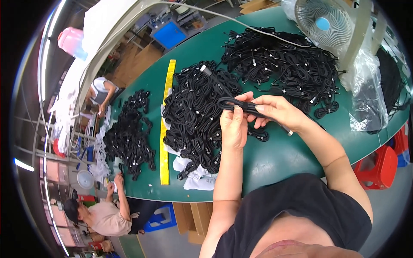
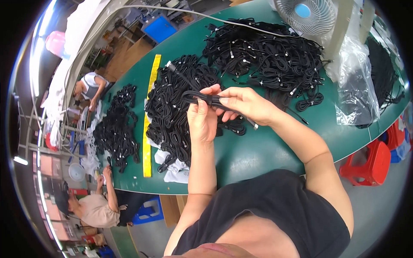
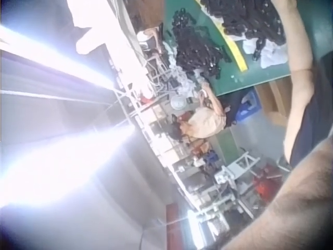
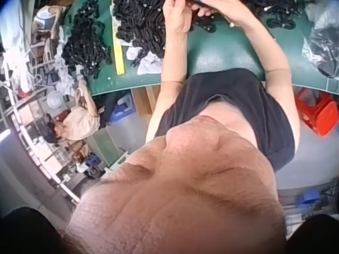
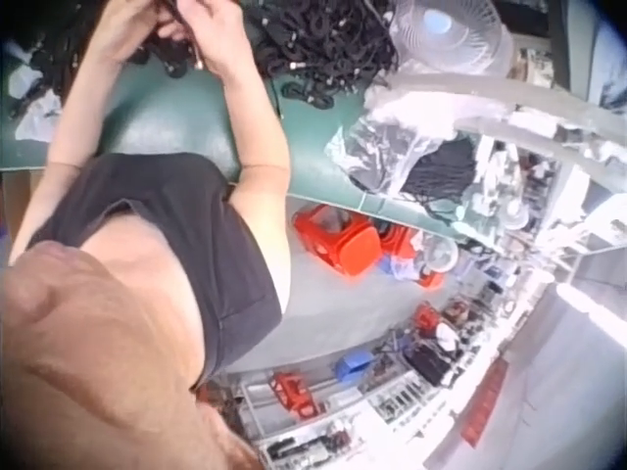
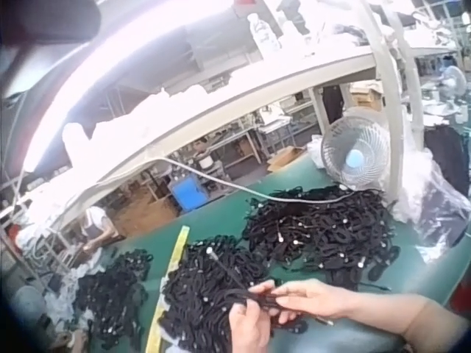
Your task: Bundling and securing black power cables with ties at a factory workbench.
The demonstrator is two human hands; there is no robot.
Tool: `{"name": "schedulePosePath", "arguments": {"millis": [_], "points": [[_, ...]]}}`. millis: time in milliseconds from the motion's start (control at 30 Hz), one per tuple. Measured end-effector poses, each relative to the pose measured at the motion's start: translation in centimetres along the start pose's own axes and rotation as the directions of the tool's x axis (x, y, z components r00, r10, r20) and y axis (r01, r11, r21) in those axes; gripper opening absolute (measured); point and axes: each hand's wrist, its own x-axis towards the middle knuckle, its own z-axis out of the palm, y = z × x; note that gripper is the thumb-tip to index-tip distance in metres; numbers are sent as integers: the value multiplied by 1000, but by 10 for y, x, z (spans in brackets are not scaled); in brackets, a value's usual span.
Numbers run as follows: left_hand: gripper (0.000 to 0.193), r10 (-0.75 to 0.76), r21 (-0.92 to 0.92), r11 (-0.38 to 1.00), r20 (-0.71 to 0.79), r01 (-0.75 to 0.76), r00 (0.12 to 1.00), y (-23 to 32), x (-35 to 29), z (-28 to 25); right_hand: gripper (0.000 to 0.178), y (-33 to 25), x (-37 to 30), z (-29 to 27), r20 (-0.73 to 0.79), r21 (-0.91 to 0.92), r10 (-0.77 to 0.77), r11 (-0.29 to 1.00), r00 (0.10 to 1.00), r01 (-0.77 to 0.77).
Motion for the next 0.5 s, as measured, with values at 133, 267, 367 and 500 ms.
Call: {"name": "schedulePosePath", "arguments": {"millis": [133, 267, 367, 500], "points": [[38, 48, 46, 998, -11, -47, 999, 3, -2, -10, 36, -16, -13, 15, -74, -606, -146, 792, 986, 72], [38, 104, 197, 978, -150, -73, 983, 2, -6, -9, 12, -2, -17, 23, 114, -926, -641, 209, 759, 316], [37, 36, 63, 998, -92, -30, 995, 3, -7, -2, 8, -9, -18, 25, 40, -916, -619, 290, 784, 276], [29, 17, 298, 954, 2, -17, 1000, -3, -12, 4, 9, -6, -21, 26, -6, -862, -558, 424, 830, 279]]}}
